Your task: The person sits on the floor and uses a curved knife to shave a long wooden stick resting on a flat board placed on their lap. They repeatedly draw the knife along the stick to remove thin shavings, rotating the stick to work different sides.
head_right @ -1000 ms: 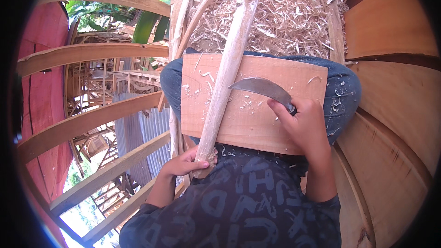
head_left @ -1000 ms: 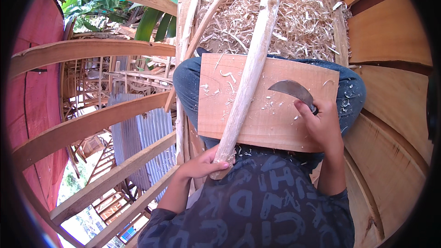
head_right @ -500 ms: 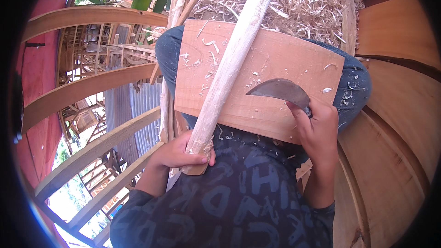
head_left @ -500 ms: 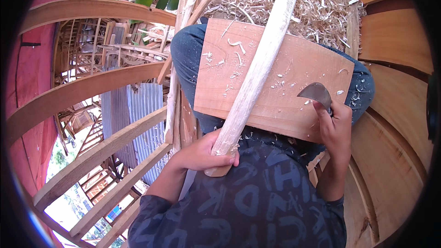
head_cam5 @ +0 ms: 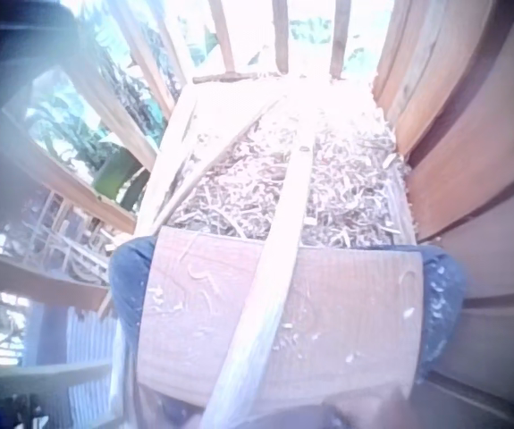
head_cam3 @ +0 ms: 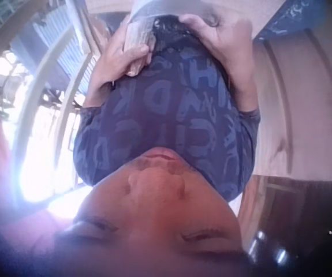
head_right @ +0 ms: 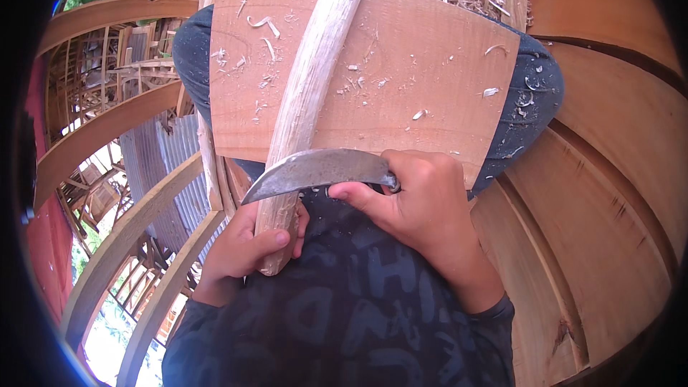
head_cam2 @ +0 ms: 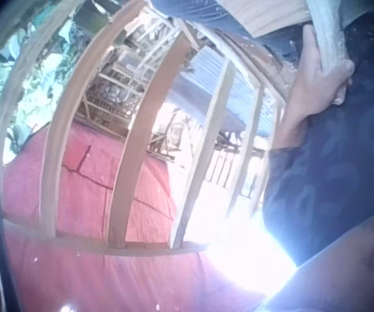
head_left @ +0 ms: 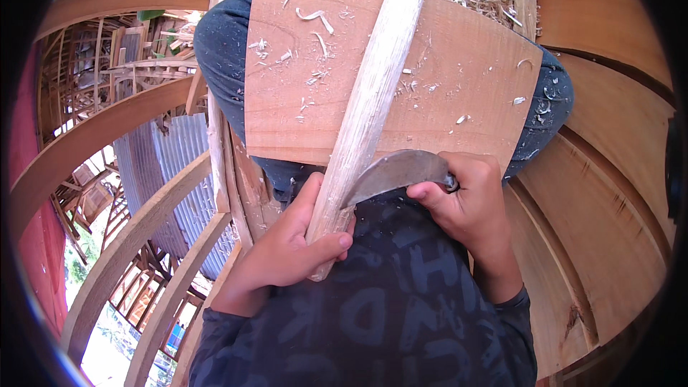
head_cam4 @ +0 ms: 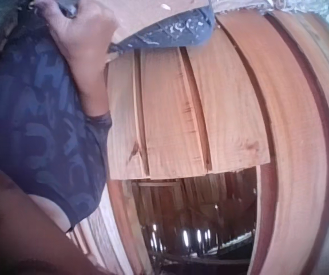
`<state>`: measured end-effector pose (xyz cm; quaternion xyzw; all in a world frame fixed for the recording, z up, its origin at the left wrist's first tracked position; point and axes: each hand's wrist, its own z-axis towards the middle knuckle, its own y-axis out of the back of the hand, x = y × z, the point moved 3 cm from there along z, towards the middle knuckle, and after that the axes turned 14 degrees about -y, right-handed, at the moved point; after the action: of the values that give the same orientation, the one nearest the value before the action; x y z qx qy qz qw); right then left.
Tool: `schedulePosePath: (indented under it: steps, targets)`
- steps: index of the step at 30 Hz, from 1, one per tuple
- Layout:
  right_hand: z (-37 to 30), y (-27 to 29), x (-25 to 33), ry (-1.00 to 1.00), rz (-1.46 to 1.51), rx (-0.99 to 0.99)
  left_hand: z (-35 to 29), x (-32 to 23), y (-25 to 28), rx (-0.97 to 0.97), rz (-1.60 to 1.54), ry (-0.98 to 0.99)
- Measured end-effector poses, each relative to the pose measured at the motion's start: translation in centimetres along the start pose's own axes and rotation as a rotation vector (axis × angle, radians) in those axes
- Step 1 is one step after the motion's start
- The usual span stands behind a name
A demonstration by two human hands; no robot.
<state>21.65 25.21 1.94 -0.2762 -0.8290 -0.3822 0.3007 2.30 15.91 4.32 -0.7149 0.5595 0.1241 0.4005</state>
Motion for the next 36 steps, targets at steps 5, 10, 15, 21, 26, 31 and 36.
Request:
schedulePosePath:
  steps: [5,10,15,21,26,31,36]
  targets:
    - [-0.4,-1.4,1.5,0.023,-0.205,0.006,0.3,0.6,0.6,0.081,-0.134,0.081]
    - [-0.3,-1.5,2.3,0.120,-0.313,-0.131,0.4,1.8,0.5,0.105,-0.183,0.154]
    - [2.2,2.6,0.6,-0.289,-0.336,-0.279,0.8,2.2,0.4,0.229,-0.257,0.084]
    - [-0.9,0.5,1.9,-0.017,-0.380,-0.078,1.6,1.5,0.0,0.247,-0.178,0.085]
    - [-0.3,-0.2,1.2,0.099,-0.472,-0.129,1.6,1.6,-0.4,0.191,-0.140,0.137]
    - [0.8,1.0,0.3,0.025,-0.497,-0.258,2.3,2.2,-0.4,0.179,-0.098,-0.013]
    - [0.9,1.4,-0.2,-0.027,-0.484,-0.300,2.3,1.8,-0.6,0.162,-0.103,-0.012]
